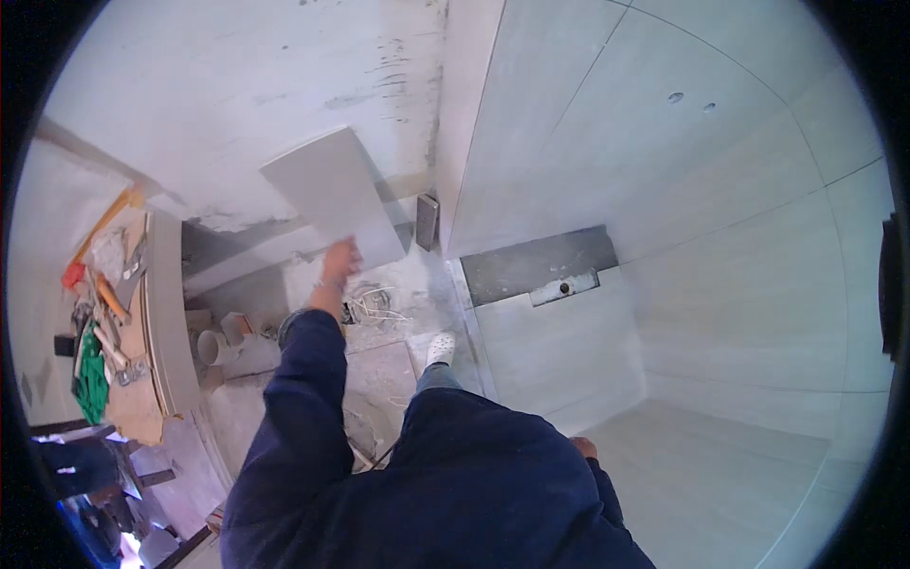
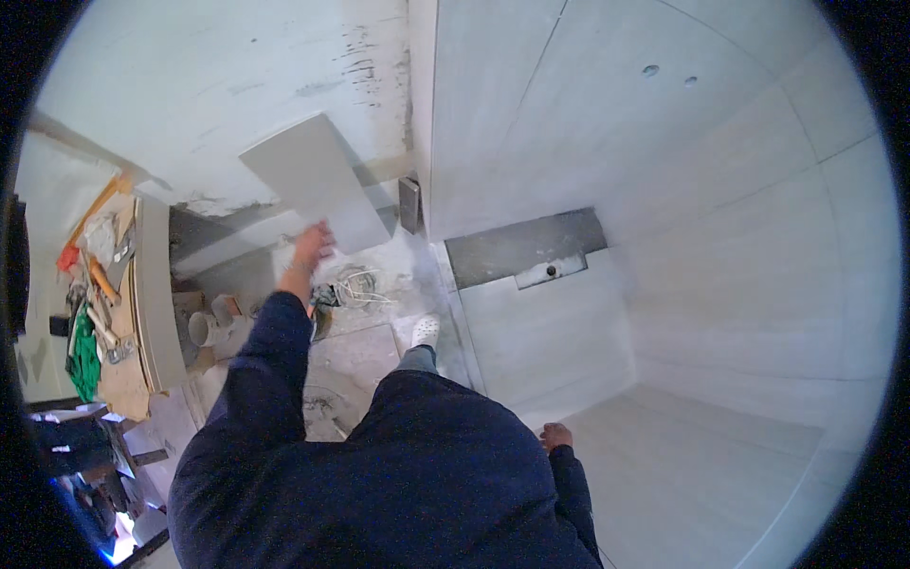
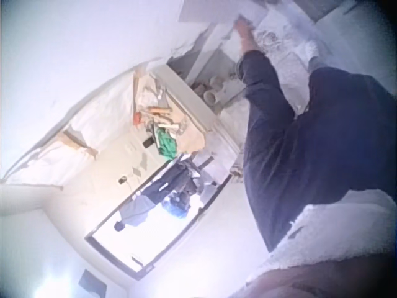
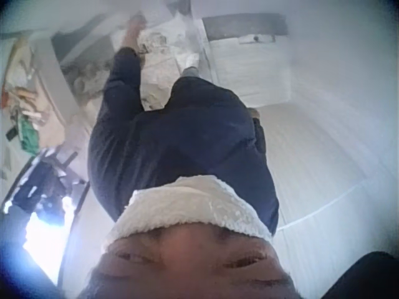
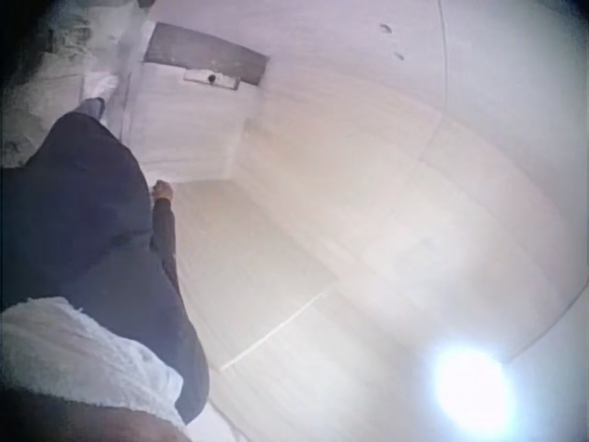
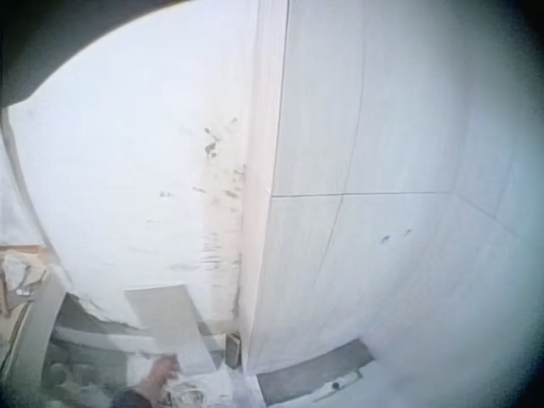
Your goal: Installing a rectangular metal floor drain cover onto a tiled shower floor.
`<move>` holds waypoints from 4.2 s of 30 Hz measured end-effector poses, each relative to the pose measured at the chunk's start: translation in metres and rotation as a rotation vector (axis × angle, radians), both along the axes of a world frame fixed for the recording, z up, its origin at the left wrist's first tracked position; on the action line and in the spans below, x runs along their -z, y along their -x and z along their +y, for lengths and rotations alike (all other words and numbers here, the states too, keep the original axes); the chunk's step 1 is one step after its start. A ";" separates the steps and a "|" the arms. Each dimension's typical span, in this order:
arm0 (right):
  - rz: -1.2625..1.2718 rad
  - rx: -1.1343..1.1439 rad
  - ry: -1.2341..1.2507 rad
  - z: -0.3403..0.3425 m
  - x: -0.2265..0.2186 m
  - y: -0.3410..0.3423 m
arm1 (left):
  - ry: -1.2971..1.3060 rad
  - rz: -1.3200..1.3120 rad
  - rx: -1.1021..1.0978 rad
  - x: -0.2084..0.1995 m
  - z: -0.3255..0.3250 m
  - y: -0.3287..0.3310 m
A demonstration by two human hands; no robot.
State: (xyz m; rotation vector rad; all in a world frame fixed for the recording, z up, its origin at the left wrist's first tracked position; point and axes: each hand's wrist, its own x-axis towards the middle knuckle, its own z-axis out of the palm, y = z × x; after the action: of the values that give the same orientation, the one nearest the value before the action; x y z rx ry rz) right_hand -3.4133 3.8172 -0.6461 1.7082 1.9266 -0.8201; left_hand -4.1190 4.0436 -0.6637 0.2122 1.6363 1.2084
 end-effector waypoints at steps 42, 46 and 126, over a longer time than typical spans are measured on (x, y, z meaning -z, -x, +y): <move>0.314 0.952 0.363 0.114 -0.022 0.125 | -0.014 -0.438 -0.267 -0.130 -0.068 -0.026; 0.218 0.859 0.382 0.133 -0.021 0.128 | 0.119 -0.689 -0.358 -0.095 -0.141 -0.079; 0.944 1.328 0.770 0.185 -0.045 0.434 | 0.252 -0.750 -0.160 0.132 -0.139 -0.048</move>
State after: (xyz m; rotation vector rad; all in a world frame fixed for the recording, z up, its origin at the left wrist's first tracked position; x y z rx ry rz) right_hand -3.8474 4.0027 -0.6011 2.0040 0.2229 -2.7029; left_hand -4.0705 3.9043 -0.7954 -0.4891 1.1281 1.0091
